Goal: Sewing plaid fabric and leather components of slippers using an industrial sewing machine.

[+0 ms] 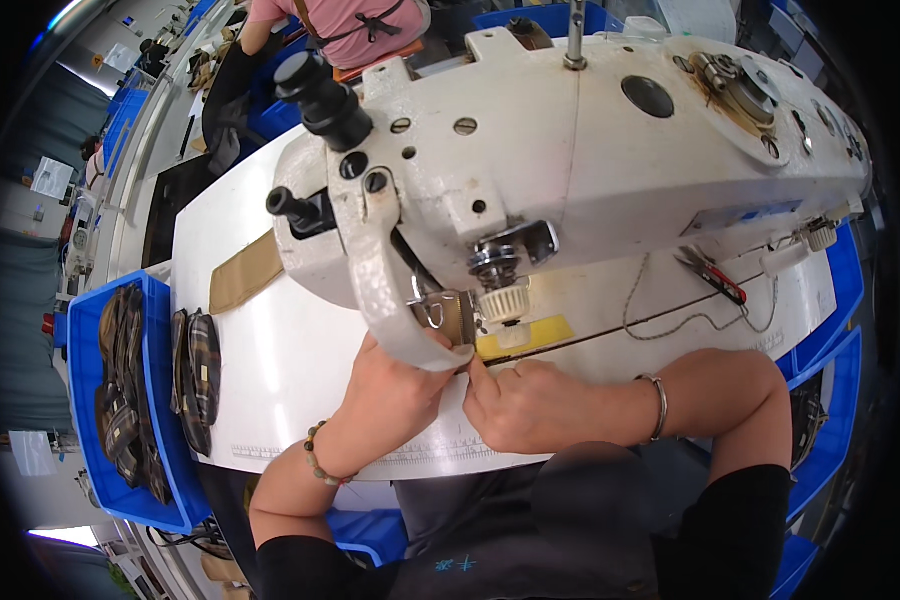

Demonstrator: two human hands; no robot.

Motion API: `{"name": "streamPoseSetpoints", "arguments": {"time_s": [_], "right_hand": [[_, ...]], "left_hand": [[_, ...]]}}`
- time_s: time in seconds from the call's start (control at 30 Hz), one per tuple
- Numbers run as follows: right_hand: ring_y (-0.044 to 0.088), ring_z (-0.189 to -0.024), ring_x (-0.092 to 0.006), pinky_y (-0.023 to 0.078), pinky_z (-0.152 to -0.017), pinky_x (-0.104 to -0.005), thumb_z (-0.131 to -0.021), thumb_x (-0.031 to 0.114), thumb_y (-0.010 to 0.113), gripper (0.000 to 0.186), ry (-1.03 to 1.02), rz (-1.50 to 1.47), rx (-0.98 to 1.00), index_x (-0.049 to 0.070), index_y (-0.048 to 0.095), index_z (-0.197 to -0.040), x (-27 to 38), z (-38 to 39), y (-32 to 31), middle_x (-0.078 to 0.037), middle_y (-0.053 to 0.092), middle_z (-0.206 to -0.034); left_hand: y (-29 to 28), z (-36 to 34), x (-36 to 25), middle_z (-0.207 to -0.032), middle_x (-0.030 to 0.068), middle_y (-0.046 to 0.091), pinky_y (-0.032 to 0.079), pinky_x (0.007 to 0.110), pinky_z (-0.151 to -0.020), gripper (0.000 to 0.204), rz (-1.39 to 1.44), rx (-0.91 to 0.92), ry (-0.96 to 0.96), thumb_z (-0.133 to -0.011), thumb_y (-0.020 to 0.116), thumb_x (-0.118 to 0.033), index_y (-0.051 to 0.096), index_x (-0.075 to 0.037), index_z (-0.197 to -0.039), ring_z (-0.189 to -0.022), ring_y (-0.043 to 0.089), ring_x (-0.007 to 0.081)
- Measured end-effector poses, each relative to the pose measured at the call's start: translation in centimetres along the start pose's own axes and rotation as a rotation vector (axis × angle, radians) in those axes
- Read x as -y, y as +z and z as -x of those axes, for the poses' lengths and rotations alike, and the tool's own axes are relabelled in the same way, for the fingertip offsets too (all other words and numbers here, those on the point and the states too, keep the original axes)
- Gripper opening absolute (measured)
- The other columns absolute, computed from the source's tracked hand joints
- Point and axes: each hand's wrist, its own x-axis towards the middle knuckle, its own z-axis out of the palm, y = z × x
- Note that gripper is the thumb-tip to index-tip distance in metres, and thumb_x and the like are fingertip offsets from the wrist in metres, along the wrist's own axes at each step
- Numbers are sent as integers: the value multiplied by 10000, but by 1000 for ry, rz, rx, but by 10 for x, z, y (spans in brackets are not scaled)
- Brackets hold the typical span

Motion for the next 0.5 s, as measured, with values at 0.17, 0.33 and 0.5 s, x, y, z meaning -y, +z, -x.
{"name": "streamPoseSetpoints", "arguments": {"time_s": [0.17, 0.33, 0.5], "right_hand": [[626, -505, -173, 465, -399, -272, -671, 143, 635, 238, 15, -19, -4, -79, 678, -747, -1, -3, -3, -311, 692, -832], [590, -485, -121, 437, -412, -247, -682, 139, 621, 160, 29, 4, -6, -15, 631, -724, -3, -1, 0, -219, 685, -800], [566, -451, -154, 438, -386, -294, -659, 144, 638, 158, 81, -49, 9, -7, 636, -702, -12, -6, 6, -156, 626, -647]], "left_hand": [[4, -1, -4, -877, 3, 622, 399, 362, -704, 385, 31, -34, -12, -629, 710, 26, 755, -82, -996, -787, 546, 226], [5, -3, -6, -894, 11, 625, 418, 363, -736, 385, 10, -38, -14, -634, 713, 16, 747, -70, -1007, -812, 567, 226], [9, -11, 6, -895, 30, 655, 481, 379, -802, 334, -75, -5, -50, -652, 741, -16, 740, -76, -981, -888, 637, 249]]}}
